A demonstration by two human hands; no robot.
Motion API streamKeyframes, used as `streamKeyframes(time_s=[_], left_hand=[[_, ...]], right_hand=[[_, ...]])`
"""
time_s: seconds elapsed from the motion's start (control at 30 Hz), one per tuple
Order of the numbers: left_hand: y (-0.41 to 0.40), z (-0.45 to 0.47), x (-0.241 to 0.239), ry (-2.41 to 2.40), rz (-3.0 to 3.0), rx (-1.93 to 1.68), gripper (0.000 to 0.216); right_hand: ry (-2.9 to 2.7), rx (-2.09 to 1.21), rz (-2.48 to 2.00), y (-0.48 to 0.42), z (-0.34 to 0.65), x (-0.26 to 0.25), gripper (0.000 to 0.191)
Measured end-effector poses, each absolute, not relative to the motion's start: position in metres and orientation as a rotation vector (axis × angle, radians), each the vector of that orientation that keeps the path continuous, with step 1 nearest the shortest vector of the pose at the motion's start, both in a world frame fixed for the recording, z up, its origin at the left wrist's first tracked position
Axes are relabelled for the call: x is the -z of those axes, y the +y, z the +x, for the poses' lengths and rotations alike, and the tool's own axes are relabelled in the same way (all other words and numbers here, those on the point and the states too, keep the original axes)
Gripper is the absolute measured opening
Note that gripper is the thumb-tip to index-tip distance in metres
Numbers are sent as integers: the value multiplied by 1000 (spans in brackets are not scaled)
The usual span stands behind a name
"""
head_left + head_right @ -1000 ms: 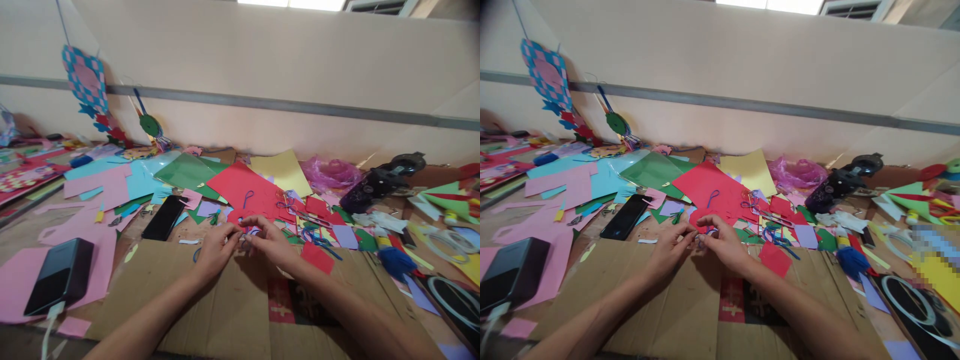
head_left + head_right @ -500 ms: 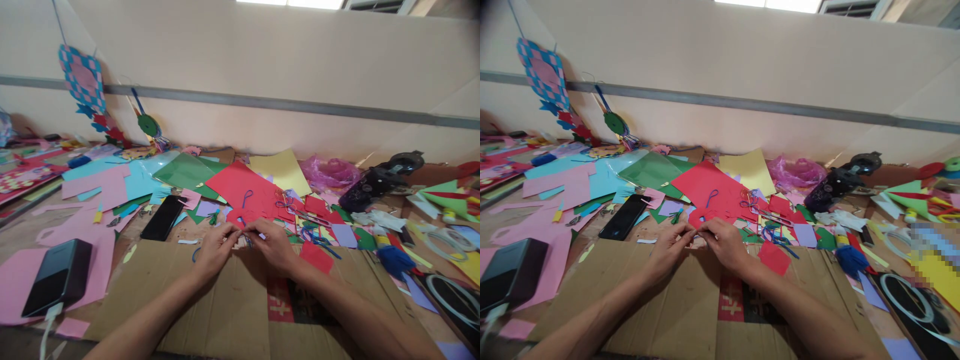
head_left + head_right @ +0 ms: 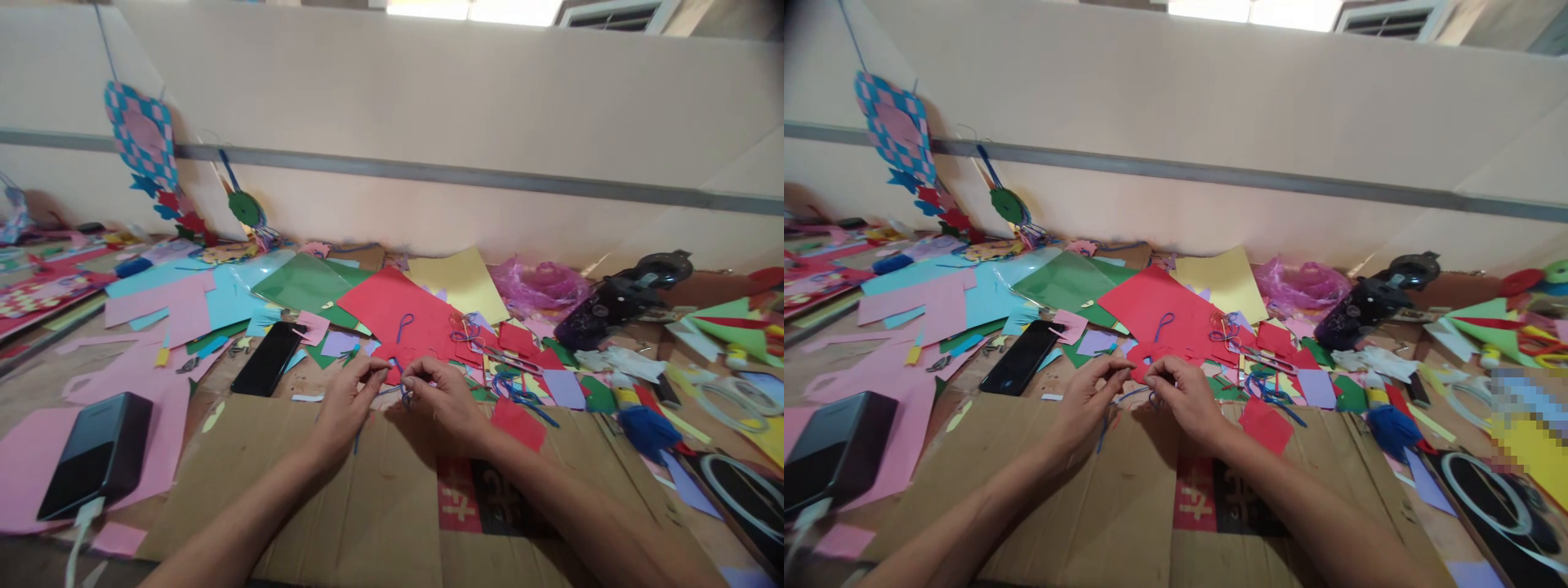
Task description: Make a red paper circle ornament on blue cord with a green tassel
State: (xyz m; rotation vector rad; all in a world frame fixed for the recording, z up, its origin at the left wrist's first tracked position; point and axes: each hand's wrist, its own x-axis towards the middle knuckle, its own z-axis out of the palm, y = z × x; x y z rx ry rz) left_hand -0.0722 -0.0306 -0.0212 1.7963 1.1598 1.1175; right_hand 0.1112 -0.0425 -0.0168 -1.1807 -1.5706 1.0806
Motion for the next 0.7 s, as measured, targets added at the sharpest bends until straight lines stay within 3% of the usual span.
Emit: streamKeyframes(time_s=[0.23,0.7], left_hand=[[-30,-73,22,1131,1878,-1108,17],[-33,-69,18,1088,1772,-1037,16]], right_hand=[[-1368,-1301,-1127,-41,110,21,20],[-1383,-1320,-1151,-42,108,24,27]])
